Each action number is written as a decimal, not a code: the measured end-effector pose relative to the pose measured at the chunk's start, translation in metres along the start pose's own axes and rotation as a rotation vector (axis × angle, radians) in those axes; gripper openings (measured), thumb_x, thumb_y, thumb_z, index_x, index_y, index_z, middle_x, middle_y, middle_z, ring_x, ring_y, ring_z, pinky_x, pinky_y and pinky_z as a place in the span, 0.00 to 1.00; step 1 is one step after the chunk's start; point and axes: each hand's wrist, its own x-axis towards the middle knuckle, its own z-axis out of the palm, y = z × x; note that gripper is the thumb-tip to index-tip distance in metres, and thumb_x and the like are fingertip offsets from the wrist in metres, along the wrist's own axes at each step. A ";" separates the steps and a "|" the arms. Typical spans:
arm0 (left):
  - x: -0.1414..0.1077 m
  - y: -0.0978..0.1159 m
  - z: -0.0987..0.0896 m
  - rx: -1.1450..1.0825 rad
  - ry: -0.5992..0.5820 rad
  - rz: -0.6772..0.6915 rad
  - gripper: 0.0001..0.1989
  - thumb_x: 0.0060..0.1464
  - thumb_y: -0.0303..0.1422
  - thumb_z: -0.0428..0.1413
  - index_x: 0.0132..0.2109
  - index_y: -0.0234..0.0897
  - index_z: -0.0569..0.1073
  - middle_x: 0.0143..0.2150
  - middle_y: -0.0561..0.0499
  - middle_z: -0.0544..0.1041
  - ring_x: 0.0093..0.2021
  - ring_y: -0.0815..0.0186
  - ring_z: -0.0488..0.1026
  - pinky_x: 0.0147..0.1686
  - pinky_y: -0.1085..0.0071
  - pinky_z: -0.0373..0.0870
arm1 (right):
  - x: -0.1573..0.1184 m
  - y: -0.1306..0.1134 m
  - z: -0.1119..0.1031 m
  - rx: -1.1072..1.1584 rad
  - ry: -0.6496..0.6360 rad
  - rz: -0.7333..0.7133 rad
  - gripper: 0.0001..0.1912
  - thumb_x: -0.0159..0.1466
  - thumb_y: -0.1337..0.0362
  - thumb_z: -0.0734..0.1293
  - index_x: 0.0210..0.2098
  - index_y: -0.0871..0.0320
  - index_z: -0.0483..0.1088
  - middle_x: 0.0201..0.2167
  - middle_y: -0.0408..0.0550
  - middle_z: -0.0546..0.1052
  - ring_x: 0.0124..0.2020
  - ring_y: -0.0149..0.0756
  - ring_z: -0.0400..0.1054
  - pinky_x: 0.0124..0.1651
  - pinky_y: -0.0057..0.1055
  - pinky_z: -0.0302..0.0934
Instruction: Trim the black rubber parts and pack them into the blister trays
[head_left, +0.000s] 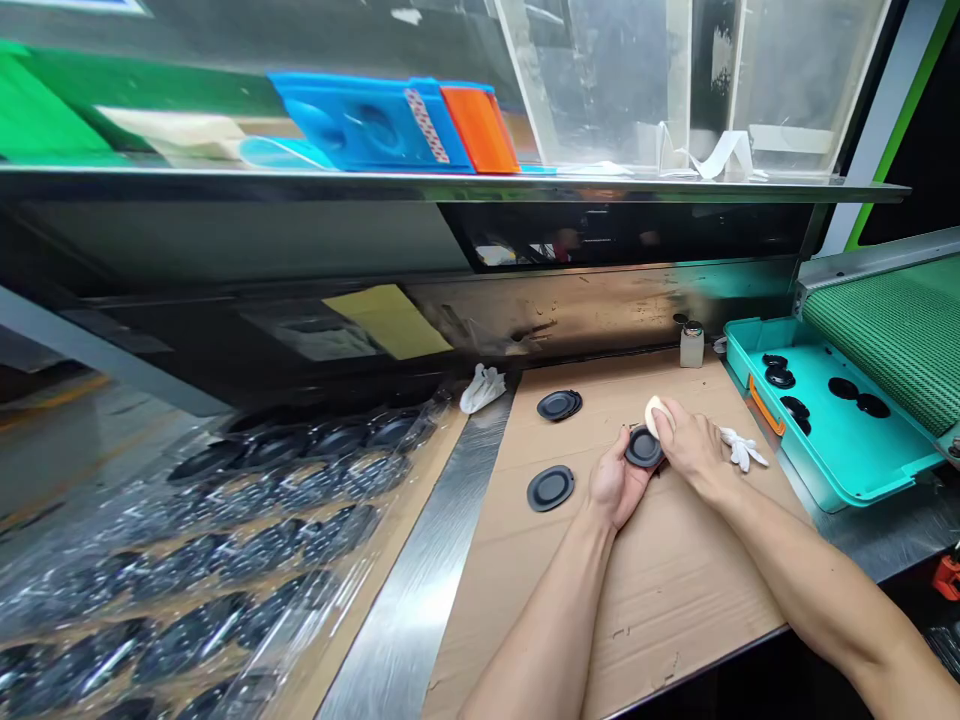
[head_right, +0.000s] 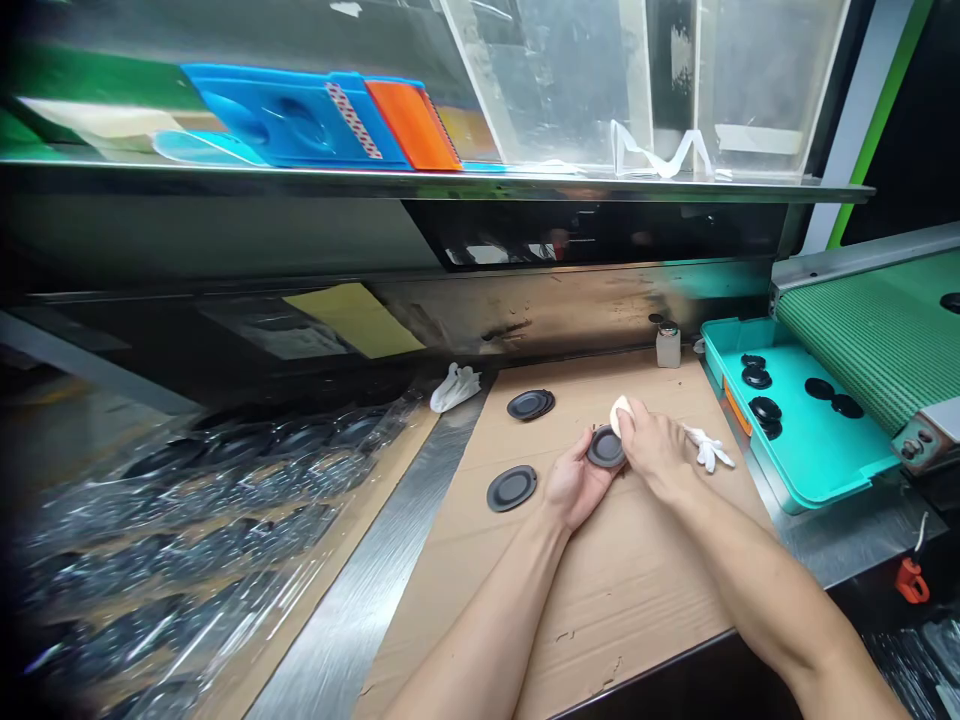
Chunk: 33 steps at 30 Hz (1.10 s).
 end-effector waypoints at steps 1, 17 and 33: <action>0.000 0.001 -0.001 -0.016 0.016 0.003 0.16 0.69 0.33 0.46 0.42 0.33 0.78 0.40 0.45 0.82 0.41 0.64 0.79 0.53 0.62 0.74 | -0.001 -0.001 0.002 -0.029 -0.011 -0.003 0.24 0.74 0.48 0.51 0.63 0.45 0.65 0.41 0.52 0.81 0.40 0.46 0.76 0.43 0.36 0.61; -0.006 0.001 0.006 -0.025 -0.028 0.004 0.21 0.69 0.38 0.44 0.57 0.31 0.75 0.56 0.39 0.78 0.59 0.57 0.73 0.63 0.58 0.66 | -0.010 -0.023 0.017 -0.206 -0.074 0.035 0.29 0.74 0.47 0.49 0.71 0.46 0.52 0.38 0.55 0.81 0.38 0.46 0.77 0.43 0.39 0.64; -0.005 -0.001 0.004 0.010 -0.038 -0.069 0.21 0.69 0.36 0.45 0.59 0.30 0.73 0.58 0.38 0.77 0.61 0.56 0.72 0.65 0.57 0.66 | -0.012 -0.017 0.009 -0.171 -0.121 0.025 0.29 0.74 0.46 0.47 0.71 0.43 0.52 0.42 0.53 0.81 0.41 0.46 0.76 0.45 0.37 0.63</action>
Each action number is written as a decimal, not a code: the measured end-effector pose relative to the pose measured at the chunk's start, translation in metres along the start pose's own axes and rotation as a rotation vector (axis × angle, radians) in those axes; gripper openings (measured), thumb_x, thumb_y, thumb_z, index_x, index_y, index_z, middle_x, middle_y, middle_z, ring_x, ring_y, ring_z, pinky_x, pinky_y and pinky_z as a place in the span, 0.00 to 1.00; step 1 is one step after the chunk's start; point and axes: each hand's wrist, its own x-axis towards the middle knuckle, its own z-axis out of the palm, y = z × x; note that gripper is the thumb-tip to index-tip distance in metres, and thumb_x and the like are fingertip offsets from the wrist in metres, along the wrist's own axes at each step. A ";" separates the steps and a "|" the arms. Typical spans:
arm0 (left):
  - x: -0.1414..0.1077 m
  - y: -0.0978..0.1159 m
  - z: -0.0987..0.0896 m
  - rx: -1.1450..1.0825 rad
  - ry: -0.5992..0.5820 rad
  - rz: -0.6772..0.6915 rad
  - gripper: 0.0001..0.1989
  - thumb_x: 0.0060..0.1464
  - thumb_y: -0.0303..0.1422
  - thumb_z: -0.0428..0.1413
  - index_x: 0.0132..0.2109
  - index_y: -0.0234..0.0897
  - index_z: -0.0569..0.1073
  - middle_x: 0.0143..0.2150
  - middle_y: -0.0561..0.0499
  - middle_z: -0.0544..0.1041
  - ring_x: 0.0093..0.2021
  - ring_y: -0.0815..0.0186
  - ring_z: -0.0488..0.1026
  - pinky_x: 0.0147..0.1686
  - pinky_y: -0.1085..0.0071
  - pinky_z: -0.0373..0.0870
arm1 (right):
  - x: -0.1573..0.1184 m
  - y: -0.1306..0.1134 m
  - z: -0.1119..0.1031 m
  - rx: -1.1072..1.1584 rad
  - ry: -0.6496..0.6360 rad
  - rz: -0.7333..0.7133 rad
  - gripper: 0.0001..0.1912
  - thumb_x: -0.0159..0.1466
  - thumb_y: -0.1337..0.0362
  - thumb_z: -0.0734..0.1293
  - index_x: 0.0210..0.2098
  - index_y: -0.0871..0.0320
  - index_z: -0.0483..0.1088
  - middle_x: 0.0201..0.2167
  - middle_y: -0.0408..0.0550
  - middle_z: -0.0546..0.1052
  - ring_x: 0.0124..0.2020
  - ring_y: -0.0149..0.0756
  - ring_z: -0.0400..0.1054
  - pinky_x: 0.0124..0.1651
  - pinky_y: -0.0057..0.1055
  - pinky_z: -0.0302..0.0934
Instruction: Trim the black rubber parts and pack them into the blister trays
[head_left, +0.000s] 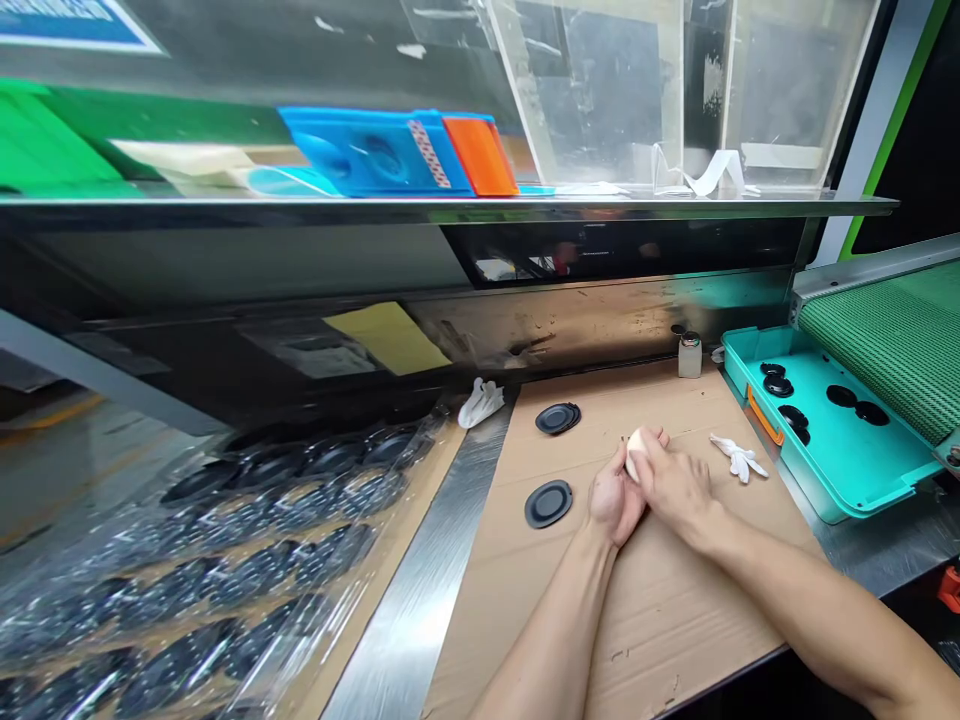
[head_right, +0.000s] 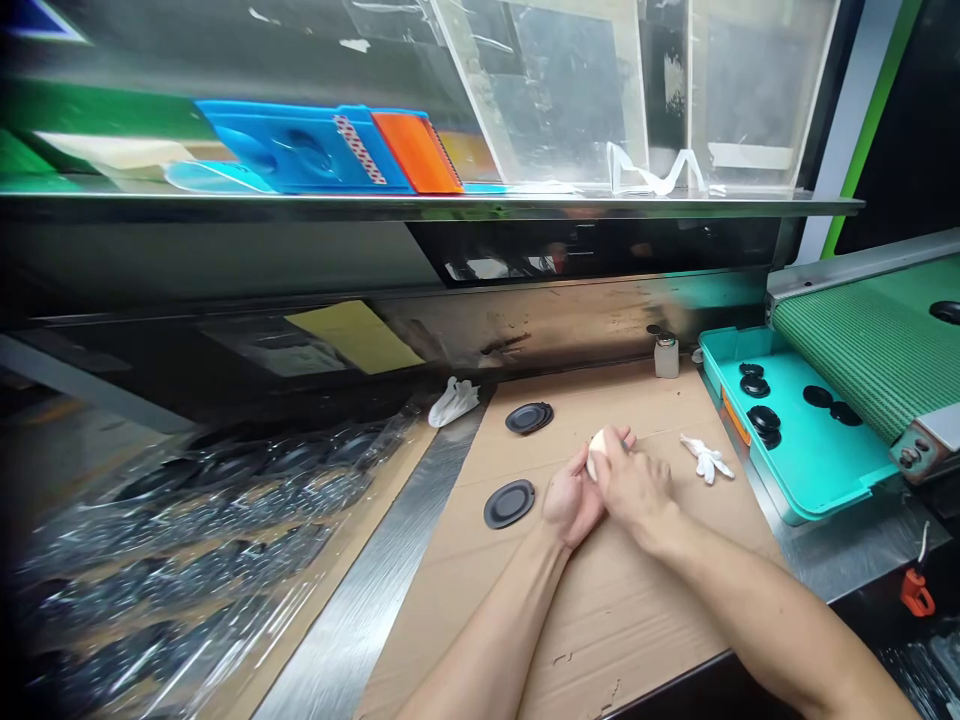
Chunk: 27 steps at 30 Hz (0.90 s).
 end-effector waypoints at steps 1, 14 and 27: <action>0.000 0.001 0.000 0.006 0.015 -0.007 0.21 0.69 0.36 0.45 0.58 0.30 0.74 0.57 0.38 0.77 0.61 0.57 0.72 0.64 0.58 0.67 | 0.002 0.003 0.000 0.008 -0.006 -0.015 0.29 0.74 0.45 0.47 0.70 0.42 0.54 0.42 0.52 0.81 0.41 0.46 0.76 0.45 0.37 0.62; 0.000 0.027 0.001 -0.212 0.117 -0.010 0.26 0.70 0.40 0.38 0.61 0.24 0.66 0.61 0.24 0.71 0.60 0.46 0.73 0.46 0.52 0.81 | 0.028 0.053 -0.019 0.173 0.067 0.133 0.25 0.74 0.52 0.49 0.64 0.56 0.59 0.50 0.57 0.78 0.50 0.48 0.73 0.48 0.35 0.60; -0.006 0.037 0.002 -0.232 0.027 0.028 0.17 0.69 0.38 0.47 0.46 0.28 0.75 0.50 0.35 0.79 0.56 0.52 0.76 0.50 0.59 0.80 | 0.023 0.043 -0.006 0.018 -0.061 0.010 0.22 0.73 0.51 0.51 0.56 0.53 0.67 0.47 0.55 0.79 0.48 0.48 0.74 0.43 0.35 0.59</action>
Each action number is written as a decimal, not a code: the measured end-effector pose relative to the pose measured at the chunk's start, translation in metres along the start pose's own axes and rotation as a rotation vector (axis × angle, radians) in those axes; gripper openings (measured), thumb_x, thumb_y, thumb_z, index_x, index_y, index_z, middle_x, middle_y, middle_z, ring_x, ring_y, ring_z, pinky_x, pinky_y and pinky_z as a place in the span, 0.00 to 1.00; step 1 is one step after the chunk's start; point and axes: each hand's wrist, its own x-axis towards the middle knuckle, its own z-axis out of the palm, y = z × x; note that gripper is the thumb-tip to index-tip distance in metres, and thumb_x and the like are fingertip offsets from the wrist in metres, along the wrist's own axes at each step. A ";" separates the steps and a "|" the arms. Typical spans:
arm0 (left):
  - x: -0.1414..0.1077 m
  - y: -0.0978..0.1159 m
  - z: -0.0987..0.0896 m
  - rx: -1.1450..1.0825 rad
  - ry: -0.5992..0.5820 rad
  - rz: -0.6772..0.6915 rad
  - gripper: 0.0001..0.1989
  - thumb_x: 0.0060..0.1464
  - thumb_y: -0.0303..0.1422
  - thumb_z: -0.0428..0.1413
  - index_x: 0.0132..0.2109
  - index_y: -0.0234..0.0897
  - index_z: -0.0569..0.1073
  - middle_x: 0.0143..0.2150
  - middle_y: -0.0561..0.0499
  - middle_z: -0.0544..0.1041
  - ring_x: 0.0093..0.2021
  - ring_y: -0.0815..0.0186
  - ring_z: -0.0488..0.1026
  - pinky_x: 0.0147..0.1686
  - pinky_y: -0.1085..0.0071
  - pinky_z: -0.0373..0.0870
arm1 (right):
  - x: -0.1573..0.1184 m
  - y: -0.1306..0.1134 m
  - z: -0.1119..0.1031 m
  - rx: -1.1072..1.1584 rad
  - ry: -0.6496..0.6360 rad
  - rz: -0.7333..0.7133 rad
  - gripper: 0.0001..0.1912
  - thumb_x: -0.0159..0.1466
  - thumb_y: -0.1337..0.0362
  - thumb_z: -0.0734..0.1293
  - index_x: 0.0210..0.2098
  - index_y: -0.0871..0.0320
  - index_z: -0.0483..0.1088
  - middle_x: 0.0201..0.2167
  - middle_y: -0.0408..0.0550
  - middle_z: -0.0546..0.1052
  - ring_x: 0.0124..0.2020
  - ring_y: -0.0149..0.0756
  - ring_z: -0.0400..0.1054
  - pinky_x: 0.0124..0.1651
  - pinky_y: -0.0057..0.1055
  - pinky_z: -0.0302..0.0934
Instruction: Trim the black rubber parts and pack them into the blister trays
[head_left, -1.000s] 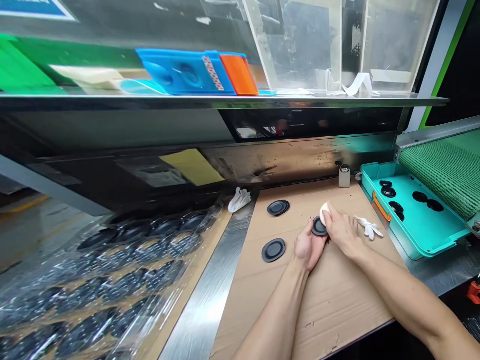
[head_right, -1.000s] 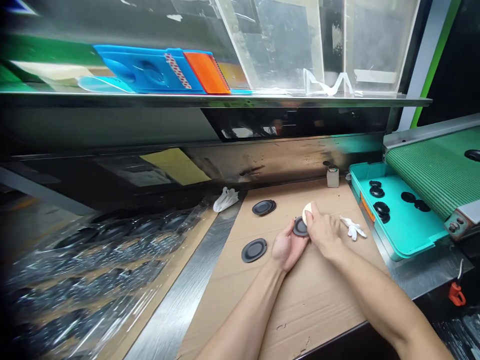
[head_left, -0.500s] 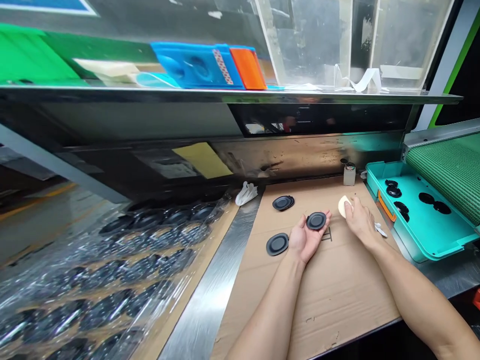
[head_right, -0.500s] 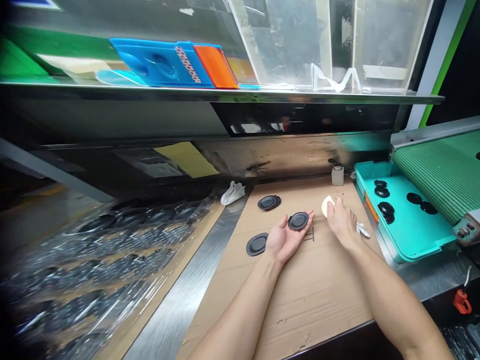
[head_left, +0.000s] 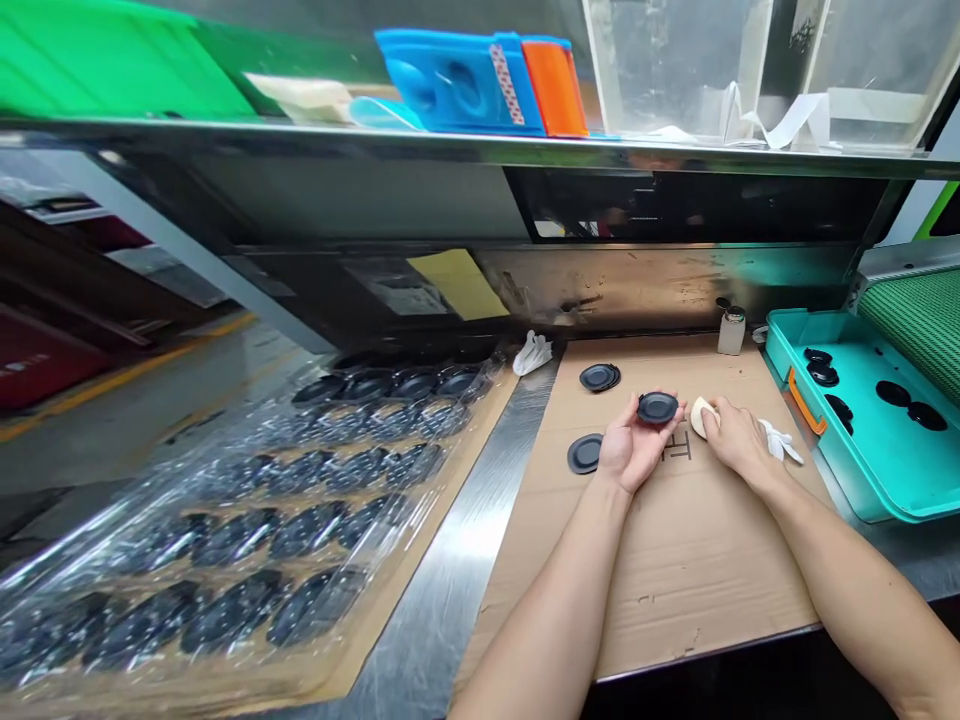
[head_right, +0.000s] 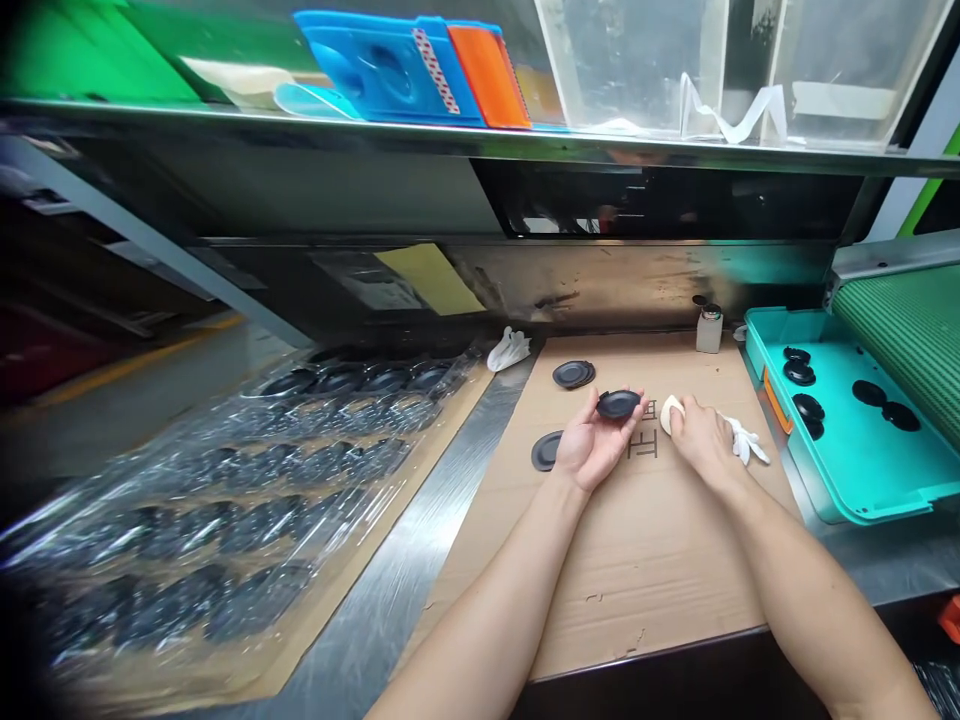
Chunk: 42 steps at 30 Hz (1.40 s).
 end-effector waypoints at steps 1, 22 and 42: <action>0.000 0.000 0.001 -0.001 0.001 -0.005 0.20 0.68 0.41 0.48 0.45 0.28 0.75 0.48 0.35 0.79 0.53 0.54 0.78 0.47 0.64 0.81 | 0.000 0.000 0.000 -0.011 0.005 -0.001 0.23 0.73 0.51 0.51 0.56 0.53 0.67 0.47 0.55 0.79 0.48 0.49 0.74 0.43 0.35 0.59; -0.007 0.000 0.004 0.128 -0.020 -0.097 0.30 0.67 0.52 0.41 0.50 0.32 0.76 0.38 0.42 0.79 0.29 0.69 0.75 0.25 0.76 0.75 | -0.002 0.000 -0.002 -0.037 -0.008 -0.080 0.23 0.73 0.49 0.52 0.57 0.46 0.70 0.49 0.50 0.79 0.48 0.46 0.73 0.42 0.33 0.58; -0.030 -0.042 0.013 0.727 -0.004 0.605 0.43 0.38 0.16 0.70 0.62 0.44 0.70 0.55 0.47 0.79 0.69 0.60 0.62 0.66 0.66 0.62 | -0.003 0.002 -0.004 -0.040 -0.048 -0.085 0.24 0.73 0.50 0.50 0.55 0.47 0.71 0.45 0.52 0.80 0.46 0.47 0.74 0.41 0.34 0.58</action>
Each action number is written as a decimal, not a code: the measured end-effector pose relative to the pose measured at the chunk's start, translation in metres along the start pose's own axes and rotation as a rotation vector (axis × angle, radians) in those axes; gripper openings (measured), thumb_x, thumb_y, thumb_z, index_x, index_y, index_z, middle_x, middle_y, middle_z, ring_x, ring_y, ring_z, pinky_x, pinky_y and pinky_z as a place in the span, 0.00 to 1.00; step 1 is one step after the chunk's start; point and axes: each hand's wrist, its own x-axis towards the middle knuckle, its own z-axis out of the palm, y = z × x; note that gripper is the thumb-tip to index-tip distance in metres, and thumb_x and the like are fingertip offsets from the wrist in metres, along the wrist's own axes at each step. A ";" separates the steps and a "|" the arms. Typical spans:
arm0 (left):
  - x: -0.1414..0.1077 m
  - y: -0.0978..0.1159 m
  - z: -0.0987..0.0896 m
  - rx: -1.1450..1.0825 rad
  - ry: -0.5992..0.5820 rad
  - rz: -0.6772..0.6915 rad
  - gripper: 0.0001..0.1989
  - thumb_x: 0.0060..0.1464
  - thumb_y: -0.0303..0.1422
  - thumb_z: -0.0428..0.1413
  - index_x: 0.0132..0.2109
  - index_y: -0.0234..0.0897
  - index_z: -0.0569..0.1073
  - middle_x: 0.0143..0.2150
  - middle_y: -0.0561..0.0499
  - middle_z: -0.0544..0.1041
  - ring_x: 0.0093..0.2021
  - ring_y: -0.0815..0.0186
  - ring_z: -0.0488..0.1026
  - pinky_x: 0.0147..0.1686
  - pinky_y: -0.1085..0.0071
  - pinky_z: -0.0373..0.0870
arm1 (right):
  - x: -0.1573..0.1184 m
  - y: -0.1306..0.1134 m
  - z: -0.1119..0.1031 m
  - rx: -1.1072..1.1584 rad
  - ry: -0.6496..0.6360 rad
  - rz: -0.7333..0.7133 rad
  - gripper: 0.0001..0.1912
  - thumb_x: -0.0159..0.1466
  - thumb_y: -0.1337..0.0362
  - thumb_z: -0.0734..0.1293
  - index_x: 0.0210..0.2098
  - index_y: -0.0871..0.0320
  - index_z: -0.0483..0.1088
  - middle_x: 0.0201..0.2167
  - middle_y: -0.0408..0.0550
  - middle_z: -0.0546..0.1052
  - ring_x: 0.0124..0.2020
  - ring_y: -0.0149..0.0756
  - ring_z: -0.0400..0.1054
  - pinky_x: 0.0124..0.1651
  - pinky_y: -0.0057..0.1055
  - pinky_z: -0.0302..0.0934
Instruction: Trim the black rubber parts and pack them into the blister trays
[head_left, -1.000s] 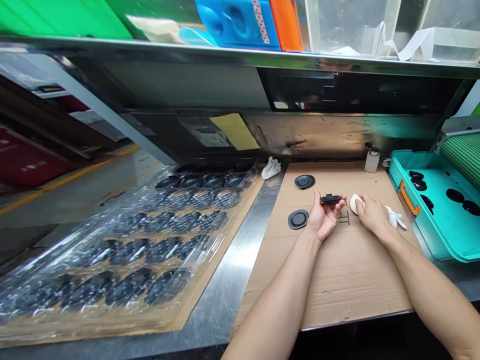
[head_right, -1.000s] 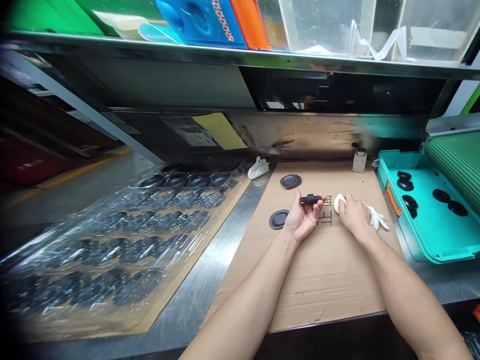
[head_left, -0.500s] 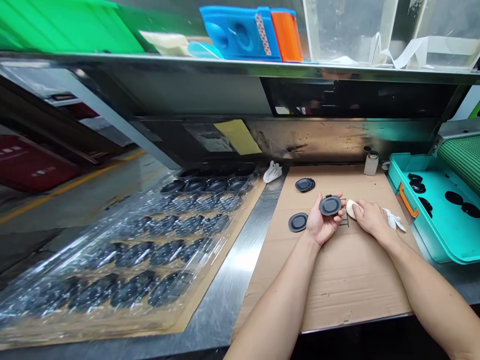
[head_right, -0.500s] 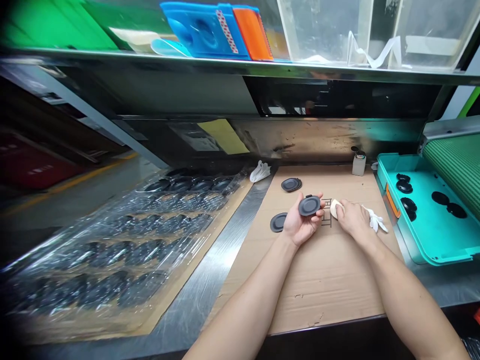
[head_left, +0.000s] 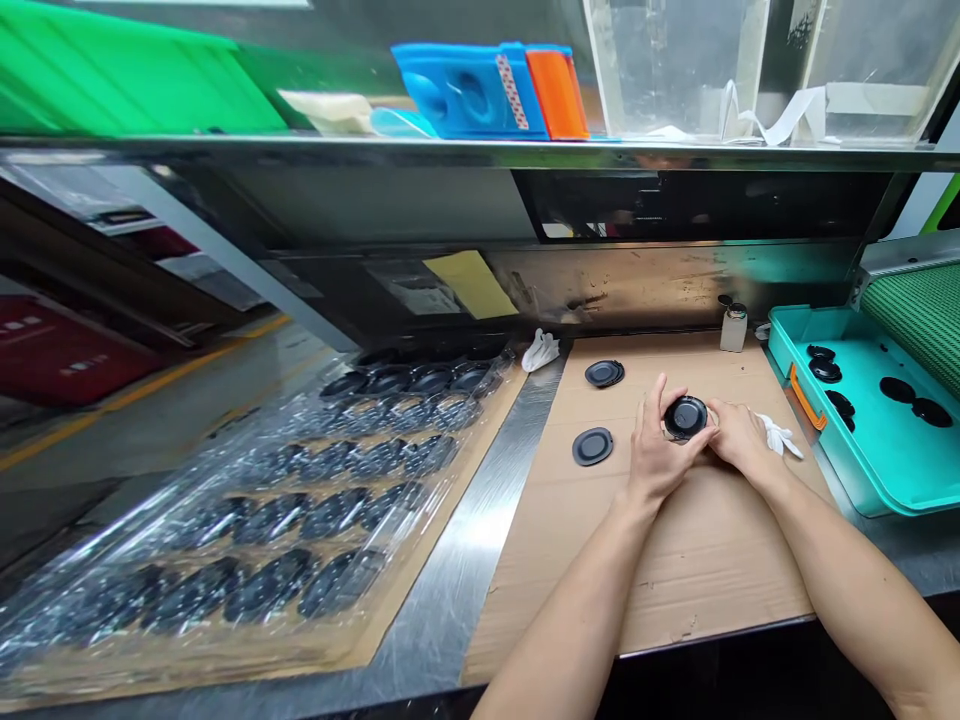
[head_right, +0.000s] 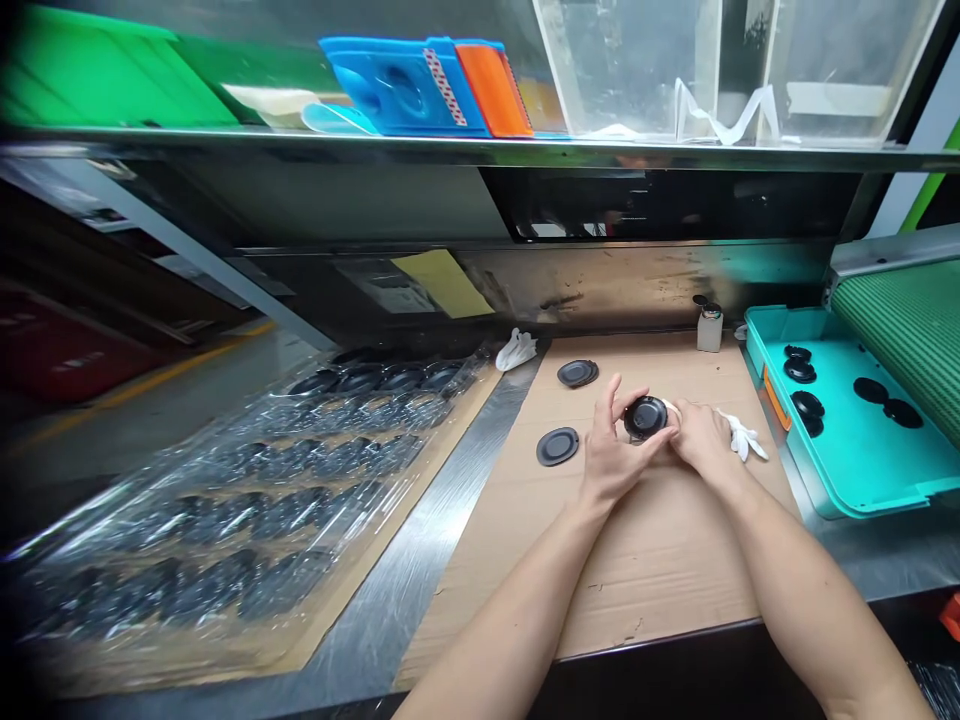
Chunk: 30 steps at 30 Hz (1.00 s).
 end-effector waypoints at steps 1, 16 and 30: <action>-0.001 0.001 0.001 0.012 0.001 0.019 0.45 0.37 0.15 0.70 0.62 0.44 0.69 0.55 0.46 0.79 0.69 0.59 0.62 0.66 0.65 0.61 | 0.000 0.000 0.000 -0.001 0.003 -0.003 0.24 0.73 0.50 0.50 0.55 0.47 0.71 0.45 0.52 0.80 0.46 0.47 0.74 0.41 0.34 0.58; 0.004 -0.009 -0.012 0.583 -0.042 0.081 0.08 0.55 0.39 0.63 0.34 0.39 0.79 0.33 0.47 0.79 0.43 0.58 0.76 0.43 0.69 0.68 | 0.003 0.002 0.005 -0.016 0.044 -0.011 0.23 0.72 0.50 0.51 0.52 0.49 0.73 0.42 0.53 0.80 0.44 0.49 0.75 0.41 0.36 0.60; -0.034 -0.001 -0.034 0.944 -0.174 0.004 0.22 0.38 0.38 0.72 0.43 0.41 0.78 0.49 0.39 0.76 0.63 0.41 0.63 0.68 0.54 0.50 | 0.004 0.003 0.010 0.037 0.036 -0.013 0.22 0.72 0.53 0.53 0.50 0.53 0.74 0.42 0.56 0.80 0.46 0.48 0.75 0.45 0.37 0.61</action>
